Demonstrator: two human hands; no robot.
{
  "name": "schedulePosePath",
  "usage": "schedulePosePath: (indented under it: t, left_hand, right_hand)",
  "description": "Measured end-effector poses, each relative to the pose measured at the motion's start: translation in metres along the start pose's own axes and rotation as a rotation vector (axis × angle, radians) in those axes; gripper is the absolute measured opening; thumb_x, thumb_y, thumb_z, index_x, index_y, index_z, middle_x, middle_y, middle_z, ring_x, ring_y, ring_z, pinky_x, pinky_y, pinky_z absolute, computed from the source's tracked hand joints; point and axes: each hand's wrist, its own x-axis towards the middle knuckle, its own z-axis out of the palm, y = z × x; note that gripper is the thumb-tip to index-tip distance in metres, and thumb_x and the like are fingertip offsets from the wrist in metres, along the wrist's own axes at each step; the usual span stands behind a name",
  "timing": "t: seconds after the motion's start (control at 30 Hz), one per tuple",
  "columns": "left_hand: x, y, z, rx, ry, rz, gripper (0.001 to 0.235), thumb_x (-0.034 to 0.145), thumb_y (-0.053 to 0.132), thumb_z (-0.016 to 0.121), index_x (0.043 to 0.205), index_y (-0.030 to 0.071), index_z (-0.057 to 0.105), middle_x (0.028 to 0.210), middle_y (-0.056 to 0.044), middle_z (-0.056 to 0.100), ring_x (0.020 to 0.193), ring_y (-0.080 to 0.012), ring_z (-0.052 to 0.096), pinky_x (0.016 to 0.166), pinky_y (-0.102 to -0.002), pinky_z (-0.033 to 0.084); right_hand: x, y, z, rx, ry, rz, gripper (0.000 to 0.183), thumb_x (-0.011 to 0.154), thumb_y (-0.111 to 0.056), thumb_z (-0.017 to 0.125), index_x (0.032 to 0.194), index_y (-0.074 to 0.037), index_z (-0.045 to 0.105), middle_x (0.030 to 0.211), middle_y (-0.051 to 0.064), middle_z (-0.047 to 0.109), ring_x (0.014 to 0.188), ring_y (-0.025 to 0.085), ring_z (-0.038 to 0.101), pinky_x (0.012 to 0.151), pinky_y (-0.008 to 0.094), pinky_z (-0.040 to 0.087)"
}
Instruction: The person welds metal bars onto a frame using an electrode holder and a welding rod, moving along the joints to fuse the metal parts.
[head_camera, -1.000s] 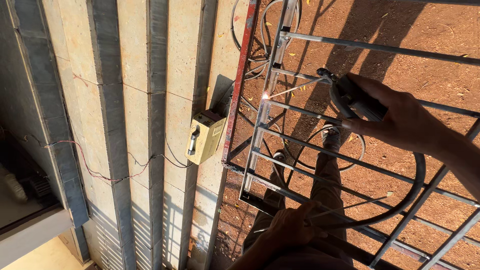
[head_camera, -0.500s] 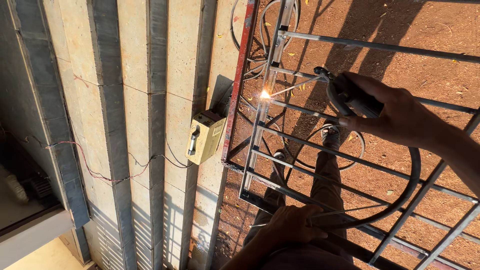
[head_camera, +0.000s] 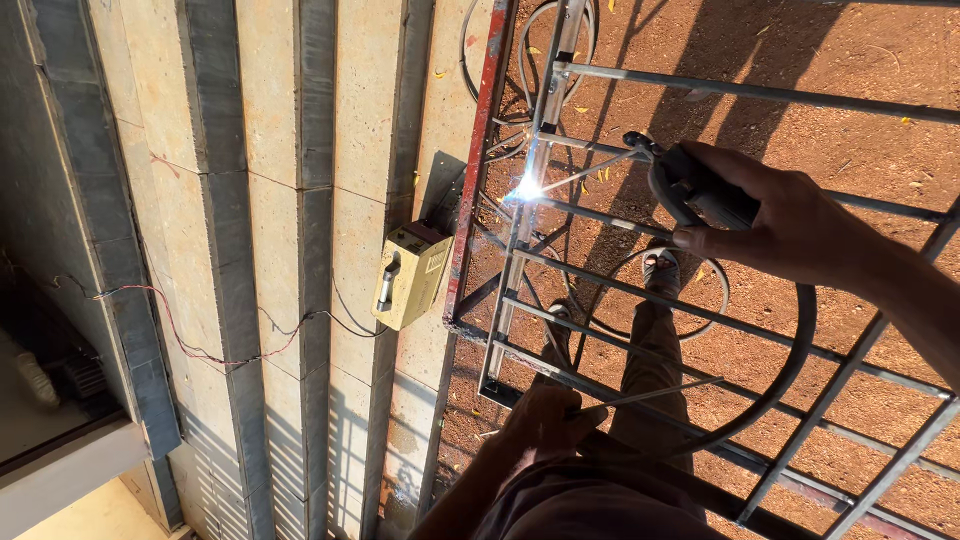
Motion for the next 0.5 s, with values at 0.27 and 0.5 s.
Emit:
schedulePosePath:
  t: [0.27, 0.5]
  left_hand:
    - [0.026, 0.070, -0.020, -0.597, 0.429, 0.084, 0.035, 0.105, 0.032, 0.063, 0.105, -0.001, 0.074, 0.075, -0.004, 0.070, 0.064, -0.0085, 0.059, 0.057, -0.029, 0.047]
    - [0.076, 0.200, -0.037, -0.980, 0.516, 0.345, 0.053, 0.101, 0.035, 0.072, 0.139, -0.001, 0.064, 0.110, -0.004, 0.073, 0.098, -0.0075, 0.065, 0.083, -0.026, 0.053]
  right_hand:
    - [0.000, 0.004, 0.002, -0.071, -0.036, 0.139, 0.096, 0.079, -0.053, 0.075, 0.159, -0.017, 0.036, 0.116, 0.019, 0.072, 0.099, 0.031, 0.075, 0.082, 0.045, 0.061]
    - [-0.002, 0.022, 0.005, -0.098, 0.019, 0.034, 0.102, 0.074, -0.050, 0.075, 0.160, -0.016, 0.035, 0.124, 0.019, 0.070, 0.111, 0.034, 0.071, 0.091, 0.047, 0.059]
